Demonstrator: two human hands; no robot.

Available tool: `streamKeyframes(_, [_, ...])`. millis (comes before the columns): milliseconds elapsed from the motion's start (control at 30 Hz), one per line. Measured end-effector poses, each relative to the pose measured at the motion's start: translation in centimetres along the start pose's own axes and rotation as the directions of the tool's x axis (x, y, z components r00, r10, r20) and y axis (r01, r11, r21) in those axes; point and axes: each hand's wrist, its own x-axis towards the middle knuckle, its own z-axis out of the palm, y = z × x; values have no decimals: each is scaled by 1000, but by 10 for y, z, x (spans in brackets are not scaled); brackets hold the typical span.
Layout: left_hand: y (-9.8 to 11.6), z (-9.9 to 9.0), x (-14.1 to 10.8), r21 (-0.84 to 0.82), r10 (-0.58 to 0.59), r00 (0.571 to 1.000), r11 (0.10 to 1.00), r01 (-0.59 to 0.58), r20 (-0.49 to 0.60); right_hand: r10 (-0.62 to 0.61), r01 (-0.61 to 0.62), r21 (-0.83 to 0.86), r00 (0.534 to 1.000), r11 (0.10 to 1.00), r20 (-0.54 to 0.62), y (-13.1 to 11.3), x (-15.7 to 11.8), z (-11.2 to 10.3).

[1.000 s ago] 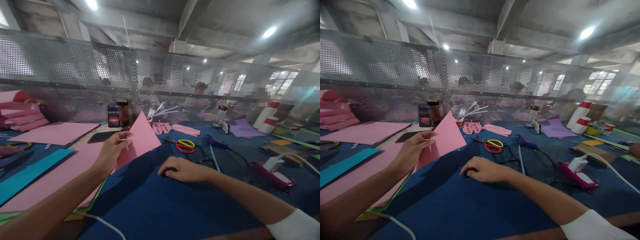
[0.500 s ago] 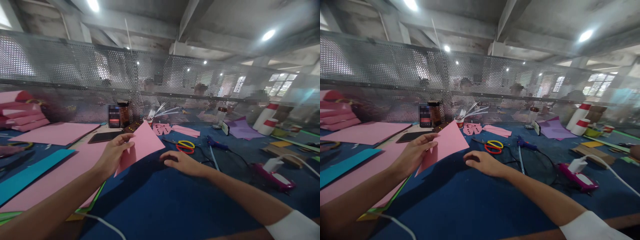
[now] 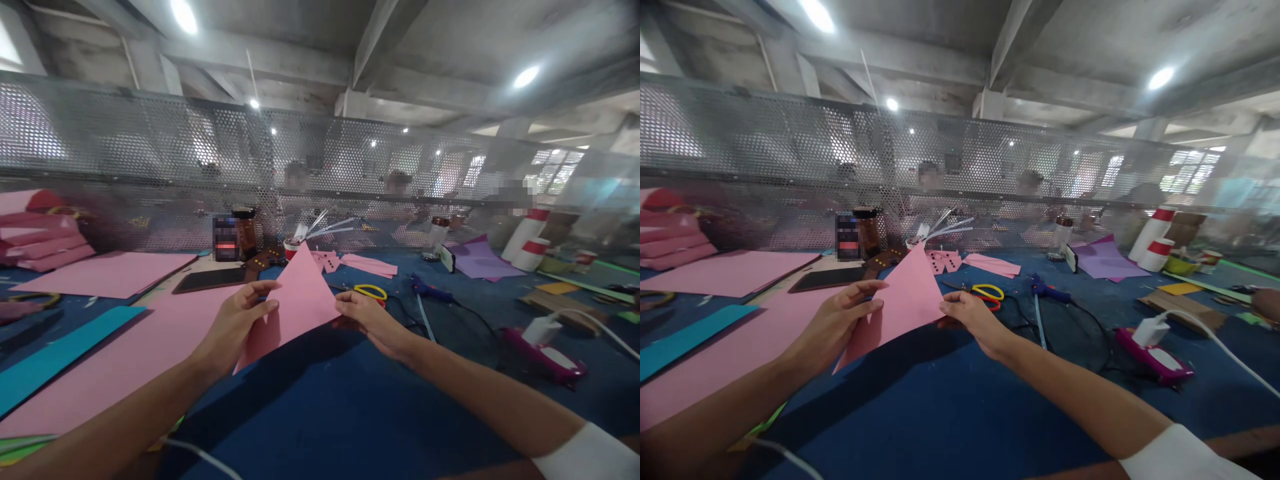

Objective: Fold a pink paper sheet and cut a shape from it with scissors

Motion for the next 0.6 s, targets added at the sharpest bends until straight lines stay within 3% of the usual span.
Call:
streamKeyframes(100, [-2, 1, -1, -20, -19, 1000, 1000, 19, 23, -26, 26, 3, 998, 1000, 62, 2, 0, -2])
streamKeyframes(300, [0, 8, -7, 119, -42, 996, 992, 32, 81, -59, 57, -93, 998, 994, -15, -1, 0, -1])
streamKeyframes(600, [-7, 14, -14, 324, 90, 962, 930, -175, 259, -226, 215, -223, 974, 951, -29, -20, -6, 0])
